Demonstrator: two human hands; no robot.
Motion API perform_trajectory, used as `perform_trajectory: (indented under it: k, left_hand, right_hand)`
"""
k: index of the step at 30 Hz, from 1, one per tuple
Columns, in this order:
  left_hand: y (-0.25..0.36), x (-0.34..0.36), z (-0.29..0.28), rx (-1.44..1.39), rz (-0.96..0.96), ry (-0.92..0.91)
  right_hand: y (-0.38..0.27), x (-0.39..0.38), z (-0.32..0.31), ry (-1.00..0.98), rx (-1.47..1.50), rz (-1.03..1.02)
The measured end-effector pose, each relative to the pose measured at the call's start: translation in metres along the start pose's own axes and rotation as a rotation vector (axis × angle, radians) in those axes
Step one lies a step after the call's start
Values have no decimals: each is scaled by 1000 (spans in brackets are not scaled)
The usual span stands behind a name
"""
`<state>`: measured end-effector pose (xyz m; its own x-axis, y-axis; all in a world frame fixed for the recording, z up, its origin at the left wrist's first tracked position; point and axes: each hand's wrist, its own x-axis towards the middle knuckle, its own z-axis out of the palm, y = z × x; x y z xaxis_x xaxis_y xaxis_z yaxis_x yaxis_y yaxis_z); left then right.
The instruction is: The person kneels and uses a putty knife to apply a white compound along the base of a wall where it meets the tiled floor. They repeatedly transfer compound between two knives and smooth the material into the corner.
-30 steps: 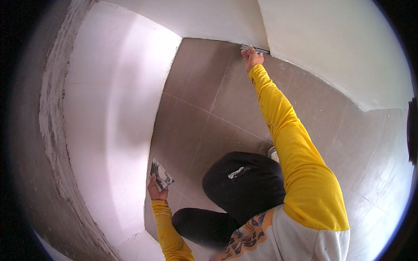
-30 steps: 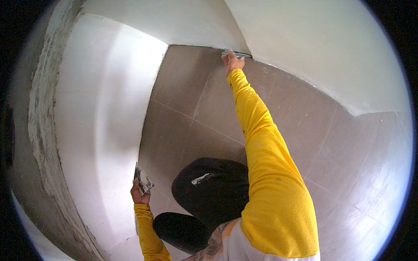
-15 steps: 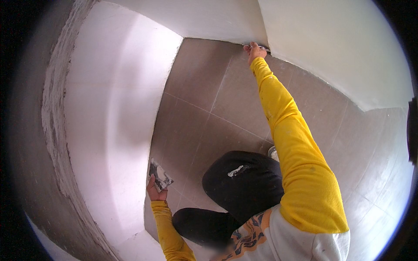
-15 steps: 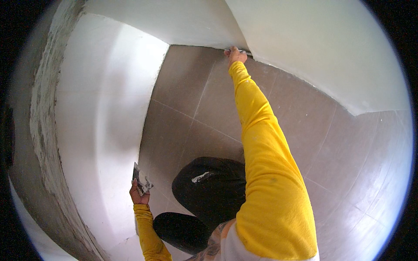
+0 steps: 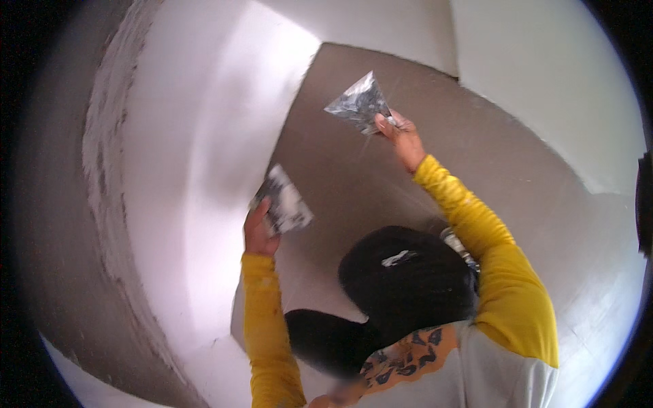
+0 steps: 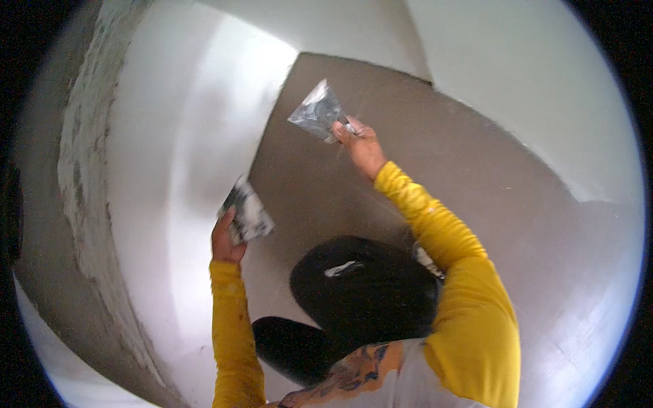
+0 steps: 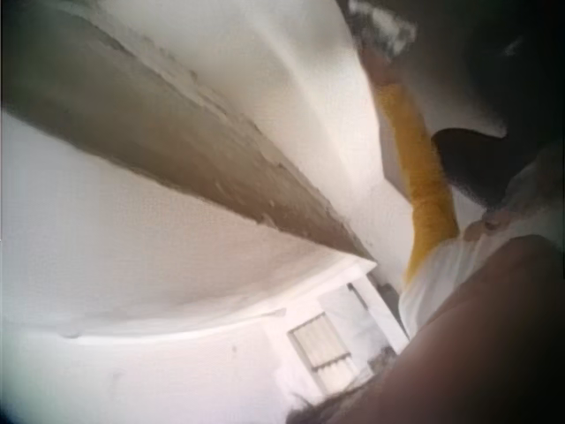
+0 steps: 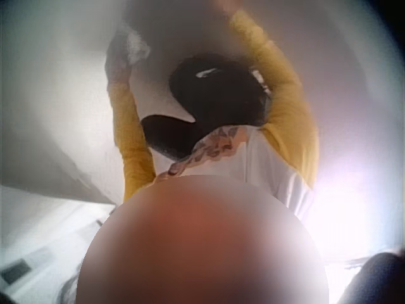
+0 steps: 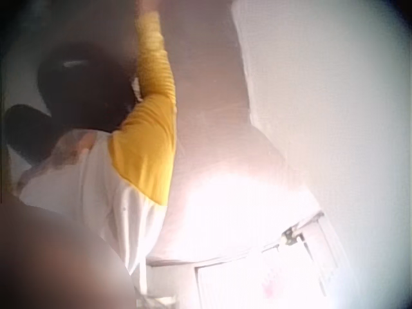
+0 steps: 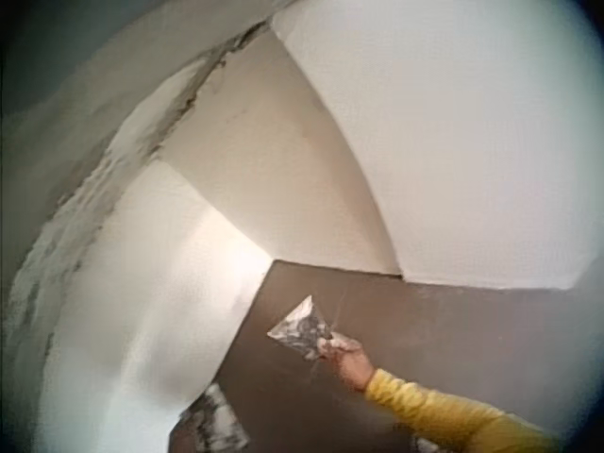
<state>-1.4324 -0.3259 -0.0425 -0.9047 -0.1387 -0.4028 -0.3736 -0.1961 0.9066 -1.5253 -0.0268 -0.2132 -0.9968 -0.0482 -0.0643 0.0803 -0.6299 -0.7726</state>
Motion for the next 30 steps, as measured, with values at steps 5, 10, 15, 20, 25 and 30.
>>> perform_trajectory:
  k: [5, 10, 15, 20, 25, 30]
  left_hand:
    - [27, 25, 39, 137, -5, -94]
    - [35, 30, 58, 208, 6, -70]
    - [36, 30, 64, 205, 32, -33]
    - [33, 30, 61, 191, 49, -53]
    - [26, 37, 45, 301, 153, 38]
    - [56, 35, -2, 98, 252, 128]
  right_hand:
    - [-38, -16, 29, -407, -1131, -752]
    - [-65, -23, 39, -502, -1390, -862]
    - [-68, -29, 45, -541, -1444, -874]
    - [-61, -37, 58, -577, -1419, -792]
    - [-45, -39, 56, -666, -1462, -765]
    - [-8, -20, 15, -645, -652, -206]
